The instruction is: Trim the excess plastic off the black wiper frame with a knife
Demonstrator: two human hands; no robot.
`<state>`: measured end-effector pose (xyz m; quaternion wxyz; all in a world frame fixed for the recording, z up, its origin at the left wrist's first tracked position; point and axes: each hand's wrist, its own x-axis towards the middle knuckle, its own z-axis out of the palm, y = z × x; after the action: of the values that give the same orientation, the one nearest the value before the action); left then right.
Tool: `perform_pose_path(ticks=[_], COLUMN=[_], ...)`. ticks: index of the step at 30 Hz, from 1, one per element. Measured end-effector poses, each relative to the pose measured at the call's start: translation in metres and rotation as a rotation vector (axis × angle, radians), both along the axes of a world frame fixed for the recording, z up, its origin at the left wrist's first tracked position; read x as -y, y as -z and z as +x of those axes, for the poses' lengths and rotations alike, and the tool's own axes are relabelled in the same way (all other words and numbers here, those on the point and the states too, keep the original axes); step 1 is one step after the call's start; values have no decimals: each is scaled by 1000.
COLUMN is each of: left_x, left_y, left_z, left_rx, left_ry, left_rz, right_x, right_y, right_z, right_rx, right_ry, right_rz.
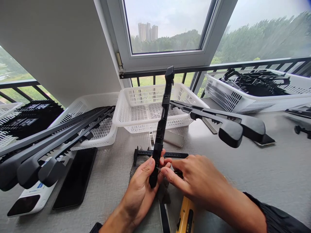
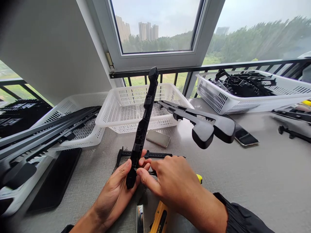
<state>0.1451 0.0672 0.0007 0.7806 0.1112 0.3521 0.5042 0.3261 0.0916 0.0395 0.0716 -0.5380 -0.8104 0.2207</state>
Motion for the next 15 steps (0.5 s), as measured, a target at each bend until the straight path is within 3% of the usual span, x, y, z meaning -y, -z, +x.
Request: perform_pose_path(ticks=[7, 15], left_x=[-2, -2], left_y=[-3, -1], left_z=[1, 2], left_rx=[-71, -126], left_ry=[15, -7], left_rz=[47, 2], right_x=[-1, -1], right_y=[1, 1], right_z=[0, 0], right_rx=[149, 166], right_ry=[19, 24], right_rz=[-21, -17])
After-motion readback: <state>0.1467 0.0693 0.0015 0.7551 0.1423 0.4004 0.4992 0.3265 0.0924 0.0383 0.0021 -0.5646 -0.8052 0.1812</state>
